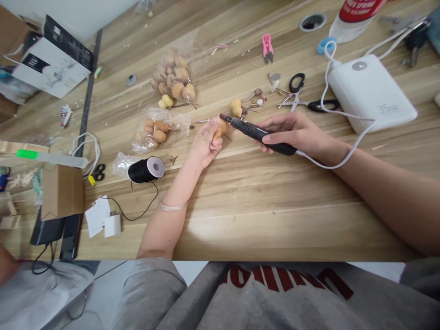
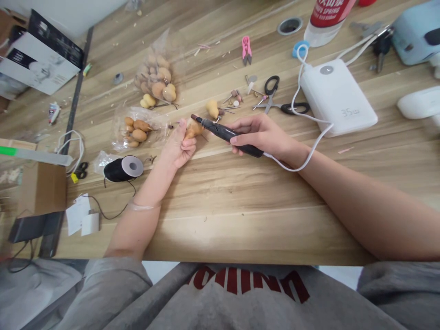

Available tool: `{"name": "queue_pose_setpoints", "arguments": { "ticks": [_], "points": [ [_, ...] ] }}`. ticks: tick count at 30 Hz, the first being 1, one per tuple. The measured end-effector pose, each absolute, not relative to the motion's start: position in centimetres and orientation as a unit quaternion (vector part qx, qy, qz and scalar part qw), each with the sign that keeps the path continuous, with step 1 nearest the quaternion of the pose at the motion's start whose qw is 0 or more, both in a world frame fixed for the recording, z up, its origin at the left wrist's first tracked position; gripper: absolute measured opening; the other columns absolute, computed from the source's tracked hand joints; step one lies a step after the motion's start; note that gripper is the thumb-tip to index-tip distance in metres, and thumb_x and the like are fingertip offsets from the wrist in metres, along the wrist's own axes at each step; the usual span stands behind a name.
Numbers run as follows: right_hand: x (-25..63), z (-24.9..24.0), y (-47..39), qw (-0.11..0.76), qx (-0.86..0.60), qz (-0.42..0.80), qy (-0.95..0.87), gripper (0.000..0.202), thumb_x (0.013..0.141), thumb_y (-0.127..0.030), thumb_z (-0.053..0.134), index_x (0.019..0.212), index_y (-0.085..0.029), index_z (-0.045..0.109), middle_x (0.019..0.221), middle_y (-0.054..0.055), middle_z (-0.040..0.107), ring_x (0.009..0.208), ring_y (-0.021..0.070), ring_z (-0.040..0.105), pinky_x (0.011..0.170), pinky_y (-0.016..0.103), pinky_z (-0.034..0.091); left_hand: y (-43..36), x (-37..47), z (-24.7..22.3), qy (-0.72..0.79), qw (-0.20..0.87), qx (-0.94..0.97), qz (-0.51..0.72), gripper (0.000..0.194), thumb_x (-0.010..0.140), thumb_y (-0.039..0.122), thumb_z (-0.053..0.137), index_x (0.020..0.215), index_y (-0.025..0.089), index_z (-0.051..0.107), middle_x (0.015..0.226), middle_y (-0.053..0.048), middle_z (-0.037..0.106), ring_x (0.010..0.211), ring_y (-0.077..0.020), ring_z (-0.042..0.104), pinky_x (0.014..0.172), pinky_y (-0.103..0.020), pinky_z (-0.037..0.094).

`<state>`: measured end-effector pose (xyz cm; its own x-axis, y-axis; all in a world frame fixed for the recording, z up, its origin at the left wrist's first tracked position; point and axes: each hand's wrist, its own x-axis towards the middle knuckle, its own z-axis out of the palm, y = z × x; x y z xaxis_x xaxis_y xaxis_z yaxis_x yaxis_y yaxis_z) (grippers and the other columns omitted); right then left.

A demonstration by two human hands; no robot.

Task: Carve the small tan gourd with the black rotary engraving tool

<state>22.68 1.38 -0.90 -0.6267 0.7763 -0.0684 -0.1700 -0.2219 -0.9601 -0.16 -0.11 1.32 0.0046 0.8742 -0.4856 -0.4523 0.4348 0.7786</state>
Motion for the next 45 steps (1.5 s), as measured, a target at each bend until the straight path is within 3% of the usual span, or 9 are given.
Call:
{"name": "queue_pose_setpoints", "arguments": {
  "ticks": [6, 11, 17, 22, 27, 32, 37, 42, 45],
  "points": [
    [22.69, -0.83, 1.42, 0.320, -0.285, 0.731, -0.531, 0.022, 0.075, -0.016, 0.075, 0.096, -0.014, 0.073, 0.069, 0.002, 0.071, 0.056, 0.0100, 0.061, 0.056, 0.021, 0.050, -0.22, -0.12, 1.42, 0.486, 0.689, 0.206, 0.497, 0.014, 0.093, 0.025, 0.056, 0.085, 0.018, 0.065, 0.046, 0.009, 0.039, 0.033, 0.0030, 0.033, 0.033, -0.004, 0.020],
    [22.71, -0.91, 1.46, 0.286, -0.272, 0.740, -0.545, 0.034, 0.072, -0.017, 0.078, 0.105, -0.013, 0.072, 0.074, 0.002, 0.072, 0.059, 0.0109, 0.062, 0.058, 0.023, 0.052, -0.04, -0.25, 1.29, 0.496, 0.690, 0.212, 0.483, 0.014, 0.093, 0.028, 0.056, 0.093, 0.019, 0.067, 0.062, 0.005, 0.059, 0.035, 0.0042, 0.035, 0.033, -0.005, 0.022],
    [22.68, -0.96, 1.49, 0.311, -0.269, 0.739, -0.533, 0.026, 0.074, -0.017, 0.076, 0.100, -0.013, 0.072, 0.071, 0.001, 0.071, 0.056, 0.0095, 0.060, 0.057, 0.022, 0.051, 0.06, -0.36, 1.01, 0.486, 0.689, 0.199, 0.499, 0.013, 0.090, 0.029, 0.061, 0.090, 0.019, 0.068, 0.046, 0.010, 0.037, 0.033, 0.0026, 0.033, 0.033, -0.006, 0.019],
    [22.66, -0.89, 1.45, 0.288, -0.265, 0.740, -0.547, 0.032, 0.073, -0.017, 0.078, 0.104, -0.013, 0.071, 0.075, 0.002, 0.072, 0.058, 0.0105, 0.062, 0.057, 0.023, 0.052, 0.01, -0.27, 1.12, 0.483, 0.696, 0.198, 0.492, 0.017, 0.094, 0.028, 0.055, 0.091, 0.017, 0.068, 0.056, 0.005, 0.054, 0.034, 0.0034, 0.034, 0.033, -0.006, 0.020],
    [22.75, -1.03, 1.50, 0.309, -0.267, 0.726, -0.553, 0.025, 0.076, -0.018, 0.076, 0.100, -0.013, 0.072, 0.075, 0.002, 0.072, 0.059, 0.0101, 0.061, 0.058, 0.023, 0.051, 0.00, -0.32, 1.01, 0.479, 0.692, 0.200, 0.502, 0.013, 0.092, 0.027, 0.059, 0.091, 0.018, 0.068, 0.047, 0.009, 0.043, 0.033, 0.0026, 0.033, 0.033, -0.006, 0.019],
    [22.70, -1.13, 1.51, 0.295, -0.257, 0.734, -0.555, 0.035, 0.074, -0.018, 0.078, 0.108, -0.014, 0.071, 0.074, 0.002, 0.072, 0.059, 0.0111, 0.062, 0.059, 0.024, 0.052, 0.01, -0.21, 1.19, 0.496, 0.687, 0.200, 0.492, 0.016, 0.094, 0.028, 0.055, 0.094, 0.018, 0.068, 0.052, 0.007, 0.051, 0.034, 0.0030, 0.033, 0.033, -0.006, 0.020],
    [22.64, -1.04, 1.40, 0.314, -0.268, 0.727, -0.548, 0.026, 0.075, -0.017, 0.076, 0.101, -0.013, 0.072, 0.076, 0.003, 0.072, 0.059, 0.0100, 0.061, 0.058, 0.023, 0.051, 0.04, -0.28, 1.08, 0.484, 0.690, 0.202, 0.499, 0.017, 0.094, 0.026, 0.054, 0.090, 0.019, 0.069, 0.045, 0.009, 0.040, 0.033, 0.0020, 0.033, 0.033, -0.006, 0.020],
    [22.68, -1.01, 1.40, 0.293, -0.268, 0.729, -0.558, 0.033, 0.074, -0.017, 0.077, 0.106, -0.013, 0.072, 0.075, 0.003, 0.072, 0.059, 0.0110, 0.062, 0.059, 0.024, 0.052, 0.06, -0.28, 1.16, 0.487, 0.696, 0.192, 0.492, 0.017, 0.094, 0.026, 0.054, 0.089, 0.018, 0.068, 0.049, 0.008, 0.045, 0.034, 0.0026, 0.033, 0.033, -0.005, 0.021],
    [22.69, -0.97, 1.37, 0.304, -0.274, 0.722, -0.558, 0.031, 0.074, -0.018, 0.077, 0.105, -0.013, 0.072, 0.076, 0.003, 0.072, 0.059, 0.0106, 0.062, 0.058, 0.024, 0.051, 0.17, -0.26, 1.18, 0.485, 0.695, 0.196, 0.494, 0.019, 0.094, 0.028, 0.054, 0.086, 0.019, 0.068, 0.047, 0.008, 0.042, 0.033, 0.0019, 0.032, 0.032, -0.005, 0.020]
  ]
}}
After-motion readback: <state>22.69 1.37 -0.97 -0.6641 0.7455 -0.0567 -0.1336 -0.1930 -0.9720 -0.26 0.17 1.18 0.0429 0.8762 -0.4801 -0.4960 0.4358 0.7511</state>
